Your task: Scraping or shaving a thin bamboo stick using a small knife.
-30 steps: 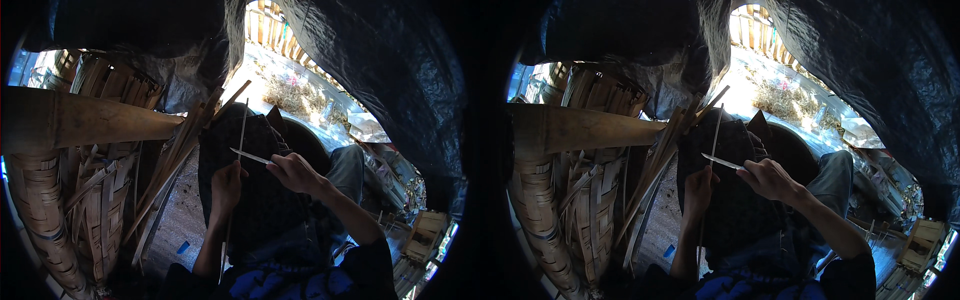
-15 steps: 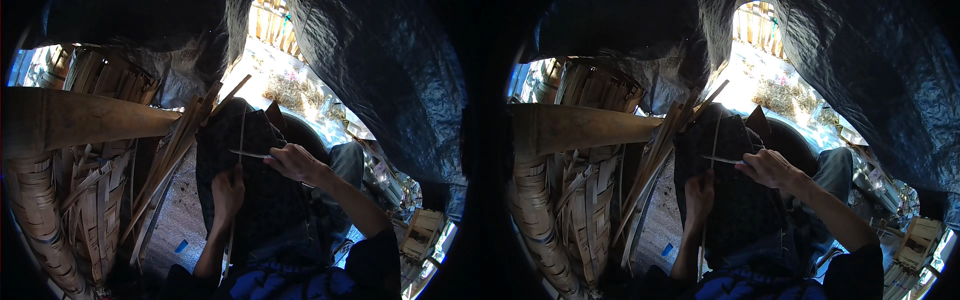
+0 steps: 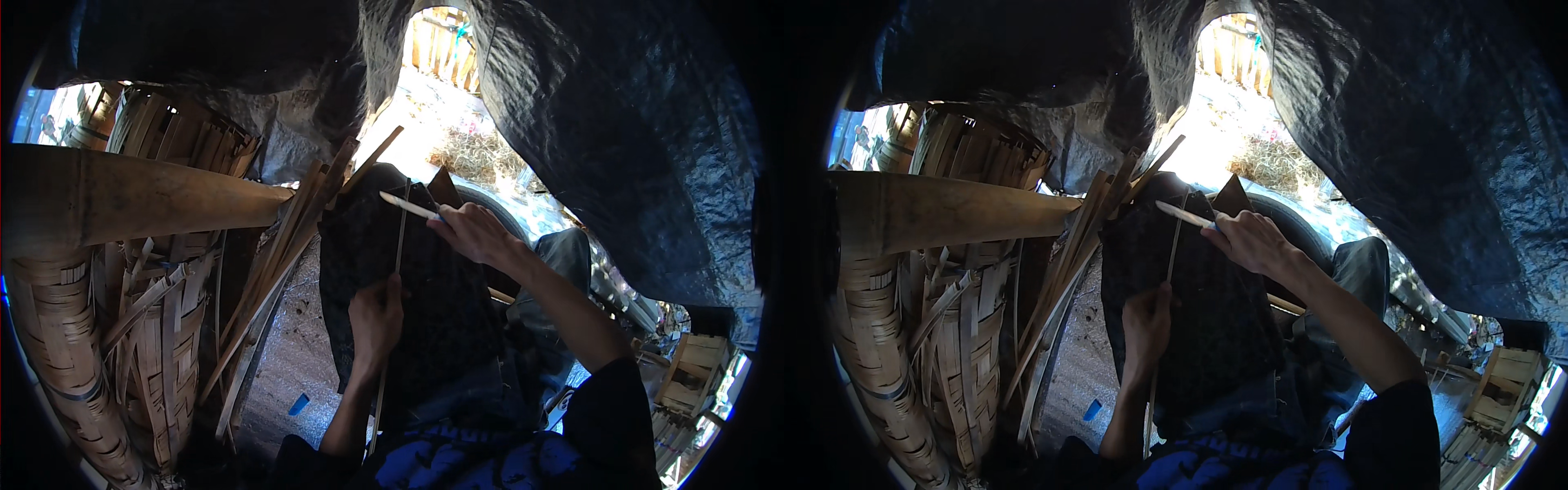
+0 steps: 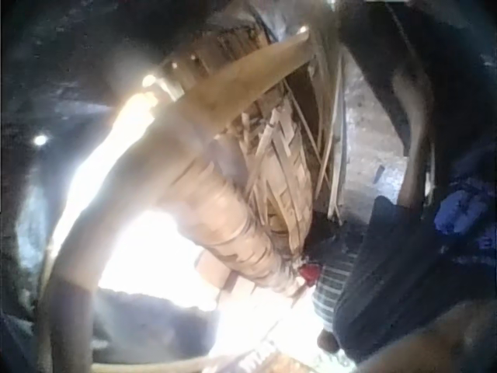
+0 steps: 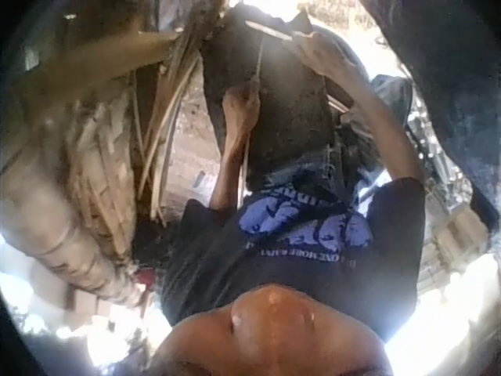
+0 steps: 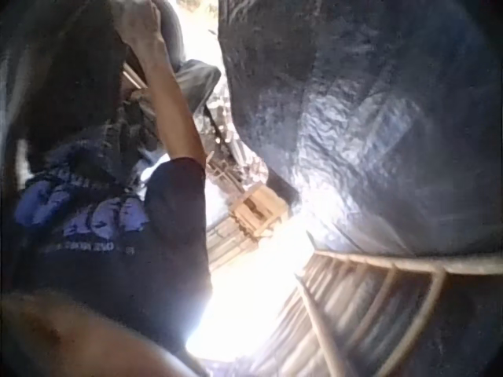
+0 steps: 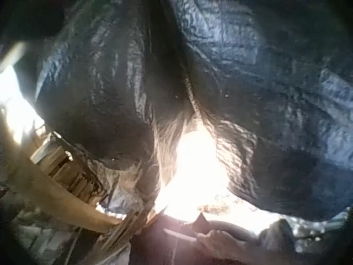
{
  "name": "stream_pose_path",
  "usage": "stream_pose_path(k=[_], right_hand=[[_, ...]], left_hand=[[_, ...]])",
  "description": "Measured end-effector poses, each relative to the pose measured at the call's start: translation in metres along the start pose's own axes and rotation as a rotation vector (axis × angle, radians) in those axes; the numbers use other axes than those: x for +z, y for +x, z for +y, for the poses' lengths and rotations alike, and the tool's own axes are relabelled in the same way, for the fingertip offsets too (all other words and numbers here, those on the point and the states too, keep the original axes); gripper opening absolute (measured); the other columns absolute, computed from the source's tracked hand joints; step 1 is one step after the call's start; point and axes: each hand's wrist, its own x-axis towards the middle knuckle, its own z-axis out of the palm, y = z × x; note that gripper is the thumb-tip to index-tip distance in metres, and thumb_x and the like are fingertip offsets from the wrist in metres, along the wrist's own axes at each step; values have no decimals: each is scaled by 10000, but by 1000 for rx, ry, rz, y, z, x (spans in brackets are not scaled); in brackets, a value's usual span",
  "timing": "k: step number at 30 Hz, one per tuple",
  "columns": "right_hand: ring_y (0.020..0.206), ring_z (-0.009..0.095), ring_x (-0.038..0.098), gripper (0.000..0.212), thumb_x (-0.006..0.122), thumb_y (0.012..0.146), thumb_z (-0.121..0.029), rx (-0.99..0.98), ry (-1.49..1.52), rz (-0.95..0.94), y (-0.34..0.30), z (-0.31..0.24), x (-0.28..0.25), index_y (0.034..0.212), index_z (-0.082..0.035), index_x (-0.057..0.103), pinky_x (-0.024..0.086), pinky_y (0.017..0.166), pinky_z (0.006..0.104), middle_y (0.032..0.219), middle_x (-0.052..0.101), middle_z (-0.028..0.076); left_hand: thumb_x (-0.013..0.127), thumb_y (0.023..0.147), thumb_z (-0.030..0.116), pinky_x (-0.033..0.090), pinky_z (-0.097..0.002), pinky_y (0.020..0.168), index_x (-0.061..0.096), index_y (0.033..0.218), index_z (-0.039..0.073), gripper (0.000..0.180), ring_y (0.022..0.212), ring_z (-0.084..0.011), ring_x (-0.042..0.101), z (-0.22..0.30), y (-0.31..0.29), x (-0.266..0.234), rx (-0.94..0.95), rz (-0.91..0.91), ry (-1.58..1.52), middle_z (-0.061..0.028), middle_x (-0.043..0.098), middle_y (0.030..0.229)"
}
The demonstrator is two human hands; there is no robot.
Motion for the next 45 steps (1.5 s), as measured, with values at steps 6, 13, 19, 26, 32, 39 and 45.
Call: stream_pose_path(k=[6, 13, 19, 26, 32, 39, 45], right_hand=[[672, 371, 615, 332, 468, 980, -287, 224, -156, 140, 20, 70, 3, 867, -2, 594, 454, 564, 449, 666, 591, 202], [641, 410, 575, 288, 489, 973, -224, 139, 477, 49, -19, -37, -36, 847, 28, 545, 402, 530, 431, 652, 526, 238], [458, 356, 538, 339, 559, 943, -282, -14, 386, 5, -38, -55, -18, 732, -22, 508, 383, 405, 408, 520, 489, 191], [428, 310, 543, 335, 600, 915, -320, -154, 100, 225, -35, -45, 1, 726, -59, 510, 436, 403, 384, 469, 483, 117], [483, 318, 587, 310, 601, 915, -304, -3, 67, -18, -20, -36, -3, 761, -46, 527, 472, 450, 399, 495, 519, 135], [490, 322, 556, 268, 555, 945, -275, 12, -92, 164, 18, 27, 5, 816, -40, 563, 452, 453, 415, 534, 528, 150], [539, 386, 564, 337, 526, 962, -262, 168, 265, 347, 18, 5, -28, 753, 1, 552, 407, 451, 436, 549, 527, 178]], left_hand=[[508, 947, 275, 371, -326, 507, 664, 714, -5, 396, 475, -165, 532, 8, 3, -4, -36, -82, -71, -92, 525, 493], [452, 977, 266, 337, -320, 505, 641, 718, -20, 429, 501, -112, 459, 0, 15, -7, -115, -93, -186, -45, 485, 516], [436, 980, 272, 374, -324, 531, 645, 711, -9, 441, 519, -146, 517, -6, 20, -8, -82, -138, -242, -82, 528, 537], [452, 967, 261, 432, -374, 552, 652, 712, -15, 425, 544, -266, 615, -1, 13, 1, -43, -14, 22, -160, 583, 566], [486, 951, 264, 426, -376, 537, 659, 719, -10, 399, 519, -258, 606, 4, 2, 0, -38, 20, 12, -144, 568, 541], [493, 949, 258, 397, -347, 501, 663, 723, -4, 386, 478, -203, 569, 16, -3, -4, -34, -18, -8, -115, 544, 505], [526, 940, 257, 376, -330, 487, 669, 736, -6, 362, 480, -148, 551, 8, 12, -4, -34, -16, -124, -87, 549, 507]])
